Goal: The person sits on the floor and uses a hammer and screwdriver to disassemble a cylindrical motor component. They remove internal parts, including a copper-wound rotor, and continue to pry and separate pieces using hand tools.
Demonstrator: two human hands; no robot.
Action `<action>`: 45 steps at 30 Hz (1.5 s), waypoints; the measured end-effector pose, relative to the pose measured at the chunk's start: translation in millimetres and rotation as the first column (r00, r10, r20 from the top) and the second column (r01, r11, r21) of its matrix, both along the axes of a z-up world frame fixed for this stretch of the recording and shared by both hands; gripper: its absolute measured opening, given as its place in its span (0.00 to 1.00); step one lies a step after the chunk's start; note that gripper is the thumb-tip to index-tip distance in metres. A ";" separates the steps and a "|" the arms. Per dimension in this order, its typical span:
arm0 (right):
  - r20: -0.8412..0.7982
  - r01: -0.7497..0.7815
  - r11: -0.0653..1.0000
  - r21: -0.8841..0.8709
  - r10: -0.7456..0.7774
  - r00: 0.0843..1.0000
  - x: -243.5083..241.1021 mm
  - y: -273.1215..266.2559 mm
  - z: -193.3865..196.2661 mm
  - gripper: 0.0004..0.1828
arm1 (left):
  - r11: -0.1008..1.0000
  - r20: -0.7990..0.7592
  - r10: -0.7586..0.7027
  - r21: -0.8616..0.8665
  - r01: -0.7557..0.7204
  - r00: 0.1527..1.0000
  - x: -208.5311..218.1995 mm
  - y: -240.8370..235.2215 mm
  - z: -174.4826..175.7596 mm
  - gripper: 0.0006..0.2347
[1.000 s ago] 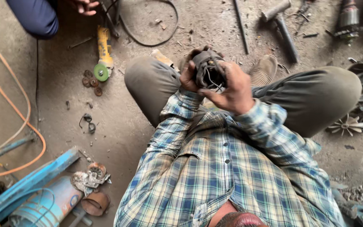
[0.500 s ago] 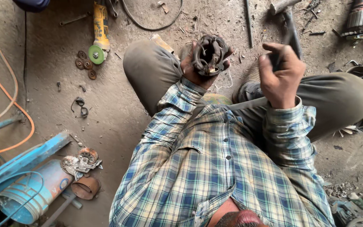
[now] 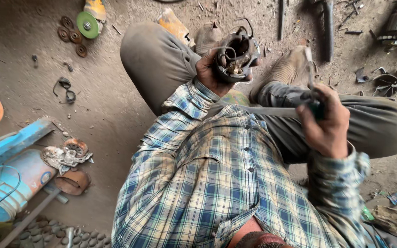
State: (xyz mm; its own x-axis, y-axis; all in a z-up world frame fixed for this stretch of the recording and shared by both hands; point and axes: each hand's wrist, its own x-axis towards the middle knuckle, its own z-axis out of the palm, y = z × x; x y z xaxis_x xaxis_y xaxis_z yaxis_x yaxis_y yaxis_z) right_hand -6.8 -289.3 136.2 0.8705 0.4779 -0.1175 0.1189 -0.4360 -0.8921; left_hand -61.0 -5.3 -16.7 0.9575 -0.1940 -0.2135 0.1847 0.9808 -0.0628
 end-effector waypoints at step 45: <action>-0.110 -0.309 0.914 -0.263 0.290 0.951 -53.9 -6.9 11.5 0.13 | 0.988 -0.123 0.083 0.141 -0.065 0.989 -60.1 -1.1 27.8 0.17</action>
